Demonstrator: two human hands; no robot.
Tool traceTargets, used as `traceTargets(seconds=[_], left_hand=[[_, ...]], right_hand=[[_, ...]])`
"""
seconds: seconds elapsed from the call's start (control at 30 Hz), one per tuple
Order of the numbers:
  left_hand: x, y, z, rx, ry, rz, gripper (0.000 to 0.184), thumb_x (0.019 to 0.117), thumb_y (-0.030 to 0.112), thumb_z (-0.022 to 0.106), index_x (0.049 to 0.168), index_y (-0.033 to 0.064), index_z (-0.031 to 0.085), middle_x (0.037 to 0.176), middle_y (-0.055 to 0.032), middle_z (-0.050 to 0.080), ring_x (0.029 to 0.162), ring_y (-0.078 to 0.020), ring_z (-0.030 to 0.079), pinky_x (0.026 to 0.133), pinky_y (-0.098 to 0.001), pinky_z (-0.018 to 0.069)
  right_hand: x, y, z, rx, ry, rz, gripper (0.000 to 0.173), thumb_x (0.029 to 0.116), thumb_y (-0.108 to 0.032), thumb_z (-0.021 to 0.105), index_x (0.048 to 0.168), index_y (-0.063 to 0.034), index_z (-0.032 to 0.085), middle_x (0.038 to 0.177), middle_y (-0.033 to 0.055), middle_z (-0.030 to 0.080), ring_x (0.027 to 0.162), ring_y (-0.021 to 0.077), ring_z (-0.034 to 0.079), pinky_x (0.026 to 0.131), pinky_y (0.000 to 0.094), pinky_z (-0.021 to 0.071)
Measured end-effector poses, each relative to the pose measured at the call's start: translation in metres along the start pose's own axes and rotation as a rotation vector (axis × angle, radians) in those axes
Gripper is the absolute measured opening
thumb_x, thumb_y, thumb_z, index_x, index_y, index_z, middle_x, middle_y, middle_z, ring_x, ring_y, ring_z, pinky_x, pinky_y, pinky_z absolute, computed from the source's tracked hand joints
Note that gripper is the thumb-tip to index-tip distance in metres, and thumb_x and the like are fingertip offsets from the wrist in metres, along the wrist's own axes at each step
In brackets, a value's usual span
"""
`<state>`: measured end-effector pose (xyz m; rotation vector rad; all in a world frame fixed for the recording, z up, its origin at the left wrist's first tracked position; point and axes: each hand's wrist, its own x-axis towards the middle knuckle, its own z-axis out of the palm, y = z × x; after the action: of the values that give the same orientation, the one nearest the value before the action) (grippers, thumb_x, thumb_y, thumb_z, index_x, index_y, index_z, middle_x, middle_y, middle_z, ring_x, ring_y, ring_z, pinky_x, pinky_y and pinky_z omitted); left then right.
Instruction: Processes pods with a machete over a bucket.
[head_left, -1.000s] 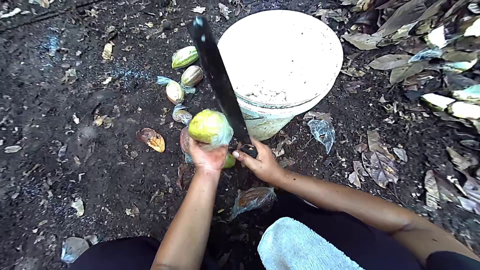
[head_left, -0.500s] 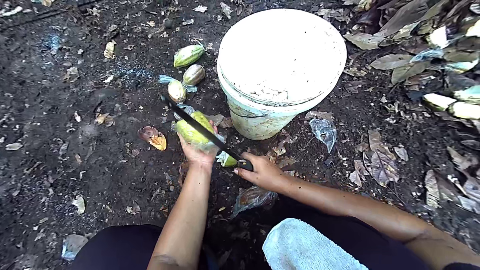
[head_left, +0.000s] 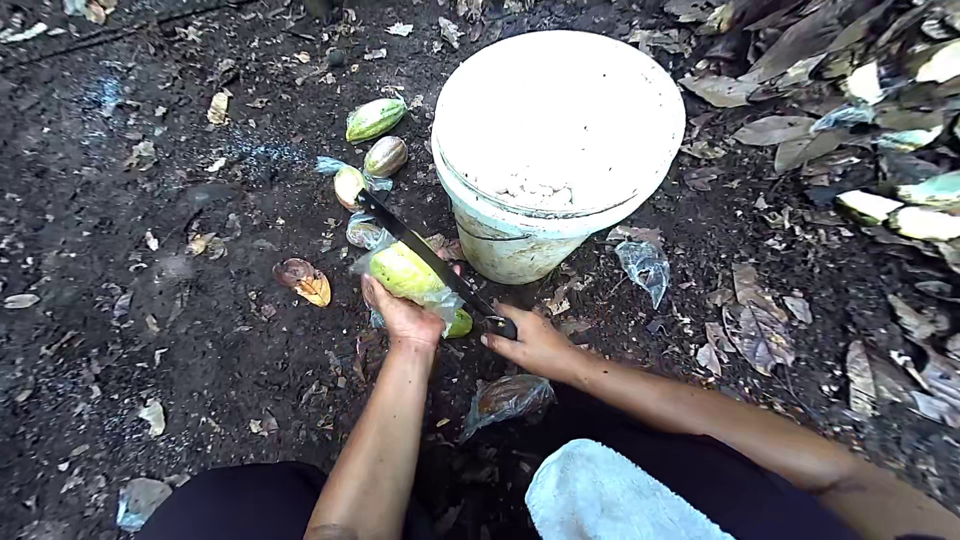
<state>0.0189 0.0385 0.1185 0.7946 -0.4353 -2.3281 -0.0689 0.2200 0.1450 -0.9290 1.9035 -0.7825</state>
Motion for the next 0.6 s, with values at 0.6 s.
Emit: traceTargets(seconds=[0.6], left_hand=[[-0.022, -0.022, -0.026, -0.020, 0.221, -0.155, 0.051, 0.1044, 0.049, 0.023, 0.124, 0.0132, 0.053, 0.119, -0.0168, 0.062, 0.105, -0.0353, 0.064, 0.081, -0.0572, 0.0538]], right_hand=[[0.012, 0.050, 0.014, -0.325, 0.021, 0.214, 0.040, 0.1043, -0.035, 0.052, 0.129, -0.0046, 0.058, 0.108, 0.0203, 0.069, 0.103, 0.0369, 0.068, 0.089, 0.0565, 0.0516]])
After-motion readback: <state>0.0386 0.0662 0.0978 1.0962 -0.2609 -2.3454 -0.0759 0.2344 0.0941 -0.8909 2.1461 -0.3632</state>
